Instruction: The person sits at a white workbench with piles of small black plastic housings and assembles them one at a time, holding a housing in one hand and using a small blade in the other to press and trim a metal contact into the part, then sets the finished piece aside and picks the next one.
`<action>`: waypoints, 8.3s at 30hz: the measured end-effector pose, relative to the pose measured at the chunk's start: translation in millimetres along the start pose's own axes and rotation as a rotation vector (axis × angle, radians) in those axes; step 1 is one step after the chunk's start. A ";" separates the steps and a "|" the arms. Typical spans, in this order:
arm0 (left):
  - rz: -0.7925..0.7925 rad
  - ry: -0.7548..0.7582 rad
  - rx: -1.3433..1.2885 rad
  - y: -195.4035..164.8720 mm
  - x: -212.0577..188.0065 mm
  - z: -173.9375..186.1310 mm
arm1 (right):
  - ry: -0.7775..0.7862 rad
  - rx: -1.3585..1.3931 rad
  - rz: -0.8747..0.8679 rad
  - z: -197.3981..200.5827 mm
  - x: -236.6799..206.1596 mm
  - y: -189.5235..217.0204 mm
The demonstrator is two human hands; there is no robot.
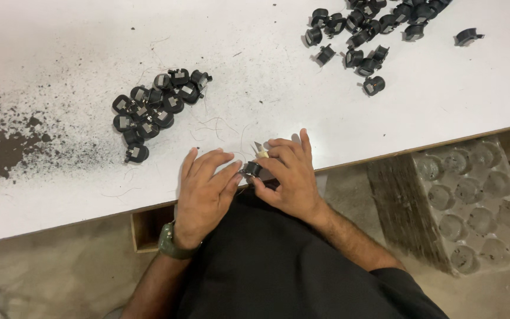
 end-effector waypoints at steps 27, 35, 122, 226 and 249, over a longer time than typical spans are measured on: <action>-0.097 -0.118 0.012 -1.7 -0.2 -8.0 | 0.006 -0.029 0.019 -3.1 -3.6 -3.9; -0.249 -0.122 0.159 -1.8 -3.1 -11.6 | 0.006 -0.024 0.004 -3.4 -4.7 -4.5; 0.378 -0.201 0.383 80.7 -15.8 77.8 | 0.585 0.787 0.395 -41.8 42.7 68.0; -0.079 -0.211 0.034 4.2 -13.2 -25.9 | -0.195 0.146 0.153 -25.8 -22.0 -8.4; 0.022 -0.133 0.030 -0.2 -4.8 -21.5 | -0.194 0.126 0.192 -27.8 -25.2 -10.0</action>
Point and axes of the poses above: each hand's wrist, its own x-axis towards the middle knuckle, its own z-axis out of the back of the hand, y = z × x, the point moved 1 cm from there along x, towards the middle knuckle, and after that the axes turned 2 degrees about -x, right-handed, at the moved point
